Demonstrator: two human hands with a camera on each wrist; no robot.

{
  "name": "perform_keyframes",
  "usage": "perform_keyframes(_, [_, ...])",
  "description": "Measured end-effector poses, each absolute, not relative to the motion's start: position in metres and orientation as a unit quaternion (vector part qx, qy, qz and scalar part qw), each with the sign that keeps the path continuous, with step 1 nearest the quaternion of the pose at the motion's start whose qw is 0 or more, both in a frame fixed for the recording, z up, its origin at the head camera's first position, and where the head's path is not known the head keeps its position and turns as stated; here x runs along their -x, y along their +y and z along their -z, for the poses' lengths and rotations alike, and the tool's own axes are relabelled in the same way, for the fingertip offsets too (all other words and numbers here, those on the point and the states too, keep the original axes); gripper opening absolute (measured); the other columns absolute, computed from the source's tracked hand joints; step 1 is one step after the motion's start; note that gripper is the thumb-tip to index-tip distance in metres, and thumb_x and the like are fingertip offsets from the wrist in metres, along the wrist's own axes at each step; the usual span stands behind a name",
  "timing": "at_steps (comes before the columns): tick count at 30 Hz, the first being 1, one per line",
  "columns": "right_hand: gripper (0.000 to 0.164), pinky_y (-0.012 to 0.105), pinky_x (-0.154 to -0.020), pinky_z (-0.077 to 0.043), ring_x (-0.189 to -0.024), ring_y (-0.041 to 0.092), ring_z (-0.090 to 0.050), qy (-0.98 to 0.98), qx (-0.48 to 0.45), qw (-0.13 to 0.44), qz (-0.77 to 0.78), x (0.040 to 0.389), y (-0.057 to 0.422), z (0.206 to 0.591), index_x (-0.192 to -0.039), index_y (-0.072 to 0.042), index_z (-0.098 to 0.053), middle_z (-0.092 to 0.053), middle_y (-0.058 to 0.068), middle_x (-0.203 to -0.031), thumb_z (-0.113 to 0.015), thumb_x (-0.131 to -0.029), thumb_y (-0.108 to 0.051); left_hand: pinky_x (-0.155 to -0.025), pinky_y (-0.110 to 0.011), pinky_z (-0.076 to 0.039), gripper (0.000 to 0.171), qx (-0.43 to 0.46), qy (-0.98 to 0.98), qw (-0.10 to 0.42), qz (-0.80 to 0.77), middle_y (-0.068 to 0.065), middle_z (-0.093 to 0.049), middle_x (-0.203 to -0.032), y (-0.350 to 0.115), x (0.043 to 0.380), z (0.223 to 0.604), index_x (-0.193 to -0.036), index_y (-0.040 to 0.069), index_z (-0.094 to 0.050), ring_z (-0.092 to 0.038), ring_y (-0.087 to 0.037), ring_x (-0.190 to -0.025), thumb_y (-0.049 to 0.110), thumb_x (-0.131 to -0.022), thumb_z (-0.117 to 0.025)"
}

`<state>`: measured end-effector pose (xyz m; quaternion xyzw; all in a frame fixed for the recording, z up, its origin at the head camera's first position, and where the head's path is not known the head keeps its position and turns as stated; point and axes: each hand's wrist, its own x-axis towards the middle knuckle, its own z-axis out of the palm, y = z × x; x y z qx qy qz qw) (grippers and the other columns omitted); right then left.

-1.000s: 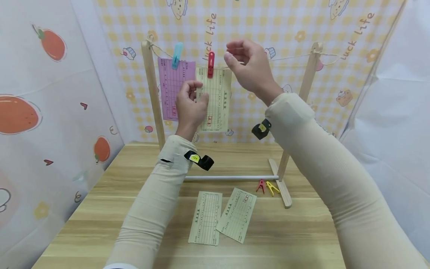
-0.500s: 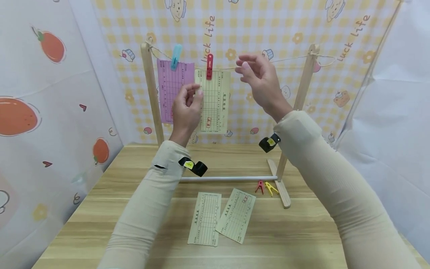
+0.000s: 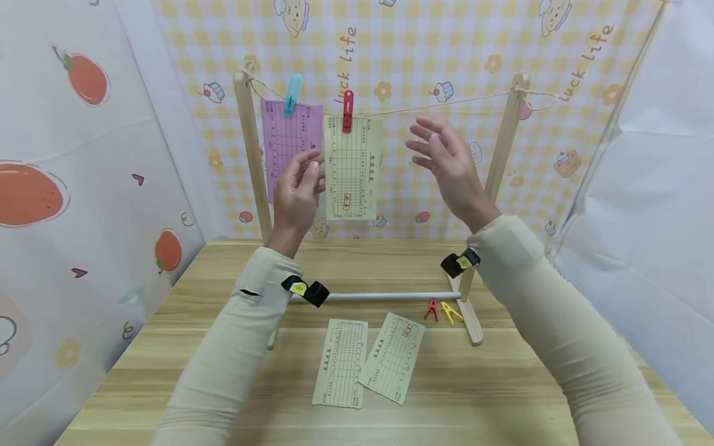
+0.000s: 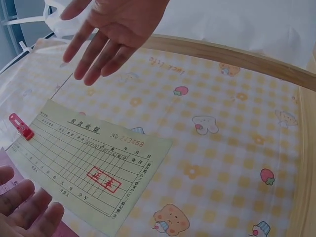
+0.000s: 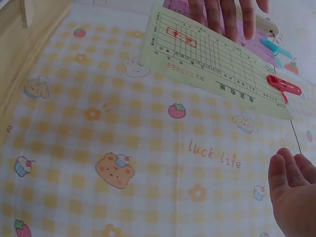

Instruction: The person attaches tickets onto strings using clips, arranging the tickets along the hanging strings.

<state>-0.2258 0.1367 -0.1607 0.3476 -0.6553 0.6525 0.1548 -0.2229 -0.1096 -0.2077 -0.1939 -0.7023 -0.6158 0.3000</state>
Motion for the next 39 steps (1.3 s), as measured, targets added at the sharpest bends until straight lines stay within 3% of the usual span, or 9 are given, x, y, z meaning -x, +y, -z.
perform_keyframes(9, [0.052,0.049,-0.11,-0.028,-0.13,0.039,-0.04,-0.64,-0.343,0.138,-0.674,0.225,0.151,0.186,-0.144,0.002,-0.033,-0.039,0.023,-0.144,-0.04,-0.101,-0.025,-0.093,-0.038,-0.049,0.038,0.213,-0.691,0.31,0.617,-0.019,-0.059,-0.127,-0.122,0.216,0.22,-0.131,-0.006,-0.051,-0.06,-0.03,-0.112,0.014,-0.101,-0.04])
perform_keyframes(13, [0.058,0.048,-0.11,-0.028,-0.131,0.037,-0.041,-0.637,-0.338,0.134,-0.68,0.222,0.158,0.2,-0.144,0.004,-0.033,-0.038,0.025,-0.145,-0.044,-0.101,-0.034,-0.092,-0.04,-0.049,0.04,0.222,-0.689,0.297,0.623,-0.021,-0.057,-0.129,-0.126,0.212,0.228,-0.132,-0.008,-0.05,-0.059,-0.034,-0.111,0.015,-0.1,-0.038])
perform_keyframes(26, [0.063,0.033,-0.104,-0.039,-0.124,0.032,-0.048,-0.654,-0.314,0.131,-0.675,0.22,0.18,0.244,-0.14,0.009,-0.034,-0.039,0.027,-0.143,-0.042,-0.102,-0.04,-0.092,-0.042,-0.05,0.041,0.206,-0.74,0.233,0.596,-0.021,-0.057,-0.128,-0.132,0.207,0.267,-0.135,-0.005,-0.049,-0.058,-0.033,-0.113,0.018,-0.102,-0.04])
perform_keyframes(34, [0.055,0.038,-0.105,-0.037,-0.118,0.022,-0.052,-0.706,-0.27,0.12,-0.644,0.217,0.192,0.272,-0.137,0.015,-0.035,-0.04,0.026,-0.14,-0.032,-0.105,-0.031,-0.088,-0.037,-0.052,0.04,0.18,-0.792,0.206,0.546,-0.016,-0.061,-0.126,-0.132,0.206,0.298,-0.133,-0.001,-0.052,-0.061,-0.029,-0.109,0.022,-0.102,-0.043])
perform_keyframes(39, [0.052,0.036,-0.102,-0.041,-0.118,0.028,-0.053,-0.742,-0.252,0.112,-0.611,0.216,0.197,0.291,-0.134,0.016,-0.039,-0.042,0.027,-0.139,-0.028,-0.106,-0.027,-0.092,-0.043,-0.05,0.041,0.178,-0.814,0.184,0.522,-0.016,-0.061,-0.127,-0.132,0.204,0.318,-0.134,0.0,-0.052,-0.061,-0.031,-0.111,0.025,-0.102,-0.045])
